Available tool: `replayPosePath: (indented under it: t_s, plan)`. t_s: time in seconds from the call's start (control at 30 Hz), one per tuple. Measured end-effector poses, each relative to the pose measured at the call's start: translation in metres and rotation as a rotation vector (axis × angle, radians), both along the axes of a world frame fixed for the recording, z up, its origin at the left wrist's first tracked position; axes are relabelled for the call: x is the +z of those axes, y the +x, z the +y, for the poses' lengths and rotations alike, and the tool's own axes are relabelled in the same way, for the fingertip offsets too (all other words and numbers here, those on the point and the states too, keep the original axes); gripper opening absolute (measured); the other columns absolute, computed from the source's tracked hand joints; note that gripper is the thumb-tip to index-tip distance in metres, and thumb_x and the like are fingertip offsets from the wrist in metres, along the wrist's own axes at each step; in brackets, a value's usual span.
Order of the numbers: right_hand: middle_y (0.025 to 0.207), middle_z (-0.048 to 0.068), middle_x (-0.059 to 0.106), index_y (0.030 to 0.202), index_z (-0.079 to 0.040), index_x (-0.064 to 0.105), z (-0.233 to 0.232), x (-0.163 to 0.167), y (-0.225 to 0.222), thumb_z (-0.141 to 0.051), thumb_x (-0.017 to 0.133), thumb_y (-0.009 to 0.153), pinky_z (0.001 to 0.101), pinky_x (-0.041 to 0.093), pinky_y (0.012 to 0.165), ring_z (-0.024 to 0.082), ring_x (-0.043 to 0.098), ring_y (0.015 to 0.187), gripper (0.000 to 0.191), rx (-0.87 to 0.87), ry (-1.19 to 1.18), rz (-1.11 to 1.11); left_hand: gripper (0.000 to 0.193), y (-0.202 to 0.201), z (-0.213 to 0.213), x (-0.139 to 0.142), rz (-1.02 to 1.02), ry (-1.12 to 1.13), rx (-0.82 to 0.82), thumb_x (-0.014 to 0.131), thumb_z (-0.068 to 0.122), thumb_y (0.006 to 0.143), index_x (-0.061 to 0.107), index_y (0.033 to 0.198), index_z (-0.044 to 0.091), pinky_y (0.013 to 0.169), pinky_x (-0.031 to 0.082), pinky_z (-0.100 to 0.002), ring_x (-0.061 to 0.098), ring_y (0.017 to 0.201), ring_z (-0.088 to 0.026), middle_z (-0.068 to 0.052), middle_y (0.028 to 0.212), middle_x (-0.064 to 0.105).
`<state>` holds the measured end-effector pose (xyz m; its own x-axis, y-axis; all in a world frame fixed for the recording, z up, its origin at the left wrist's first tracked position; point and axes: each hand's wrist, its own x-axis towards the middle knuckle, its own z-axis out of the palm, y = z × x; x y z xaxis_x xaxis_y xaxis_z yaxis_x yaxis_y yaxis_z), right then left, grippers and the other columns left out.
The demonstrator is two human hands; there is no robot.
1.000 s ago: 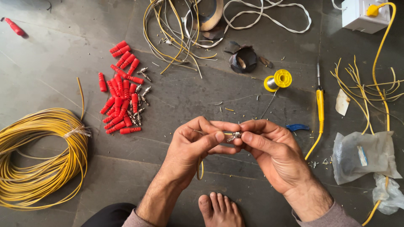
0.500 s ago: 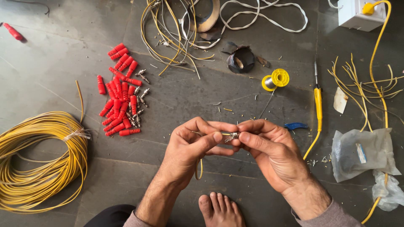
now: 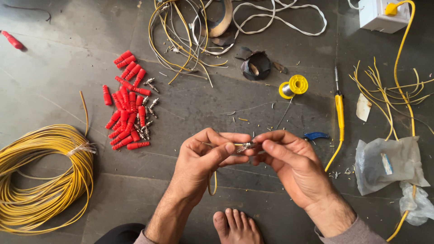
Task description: The person sits on the floor and solders yellow wires to small metal connectors. They use a soldering iron and solder wire to attach the wires, then insert the connectors into red plastic caps.
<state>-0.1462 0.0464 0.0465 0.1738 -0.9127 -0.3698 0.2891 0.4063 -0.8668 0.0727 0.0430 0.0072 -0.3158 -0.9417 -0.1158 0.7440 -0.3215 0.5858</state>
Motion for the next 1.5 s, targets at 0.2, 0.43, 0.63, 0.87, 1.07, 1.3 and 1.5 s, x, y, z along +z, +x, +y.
replayPosePath:
  t_s: [0.2,0.43,0.63,0.87,1.07,1.3,1.5]
  plan:
    - [0.104,0.014,0.072,0.111,0.002,0.068,0.002,-0.031,-0.048,-0.017,0.060,0.101,0.0410,0.054,0.084,0.023,0.068,0.096,0.022,-0.205,-0.018,0.099,0.008,0.001,0.000,-0.007,-0.054,0.046,0.020,0.065,0.001,0.094,0.063,0.087,-0.002,0.088,0.065,-0.046,0.077,0.099,-0.035,-0.030,0.121,0.072]
    - [0.099,0.009,0.067,0.116,-0.004,0.061,-0.013,-0.098,-0.176,-0.041,0.056,0.104,0.0400,0.056,0.083,0.023,0.064,0.092,0.039,-0.908,0.277,0.130,0.009,0.003,-0.004,-0.017,-0.077,0.073,0.061,0.066,0.003,0.092,0.062,0.085,-0.001,0.088,0.064,-0.048,0.077,0.098,-0.035,-0.030,0.118,0.073]
    - [0.096,0.020,0.073,0.117,0.010,0.059,-0.069,-0.111,-0.208,-0.055,0.055,0.104,0.0381,0.065,0.079,0.031,0.073,0.087,0.067,-1.038,0.350,-0.429,0.010,0.004,-0.008,-0.030,-0.132,0.108,0.071,0.064,0.002,0.092,0.063,0.084,-0.002,0.089,0.064,-0.049,0.077,0.097,-0.034,-0.029,0.118,0.074]
    - [0.084,0.023,0.075,0.102,0.011,0.069,-0.139,-0.081,-0.169,-0.043,0.054,0.105,0.0425,0.062,0.059,0.035,0.076,0.068,0.056,-1.550,0.678,-0.326,0.009,0.007,-0.011,-0.040,-0.161,0.124,0.064,0.062,0.001,0.092,0.064,0.084,-0.003,0.090,0.063,-0.048,0.077,0.098,-0.034,-0.028,0.119,0.074]
    - [0.083,0.020,0.075,0.097,0.006,0.073,-0.155,-0.085,-0.178,-0.034,0.048,0.102,0.0423,0.064,0.063,0.032,0.075,0.069,0.048,-1.507,0.582,-0.351,0.011,0.007,-0.015,-0.043,-0.150,0.111,0.071,0.063,0.003,0.092,0.064,0.082,-0.003,0.089,0.064,-0.048,0.078,0.098,-0.034,-0.028,0.118,0.075]
    - [0.087,0.014,0.071,0.095,0.003,0.063,-0.110,-0.110,-0.220,-0.034,0.050,0.098,0.0409,0.067,0.081,0.028,0.074,0.081,0.040,-1.197,0.081,-0.258,0.009,0.008,-0.014,-0.037,-0.144,0.116,0.080,0.064,0.003,0.091,0.065,0.083,-0.002,0.088,0.064,-0.048,0.077,0.097,-0.034,-0.028,0.117,0.075]
    - [0.085,0.014,0.068,0.097,-0.001,0.065,-0.059,-0.081,-0.275,-0.027,0.050,0.105,0.0387,0.060,0.078,0.028,0.069,0.079,0.031,-0.988,-0.256,0.012,0.011,0.006,-0.017,-0.034,-0.104,0.075,0.099,0.066,0.004,0.091,0.064,0.082,-0.002,0.087,0.064,-0.048,0.077,0.097,-0.034,-0.028,0.117,0.075]
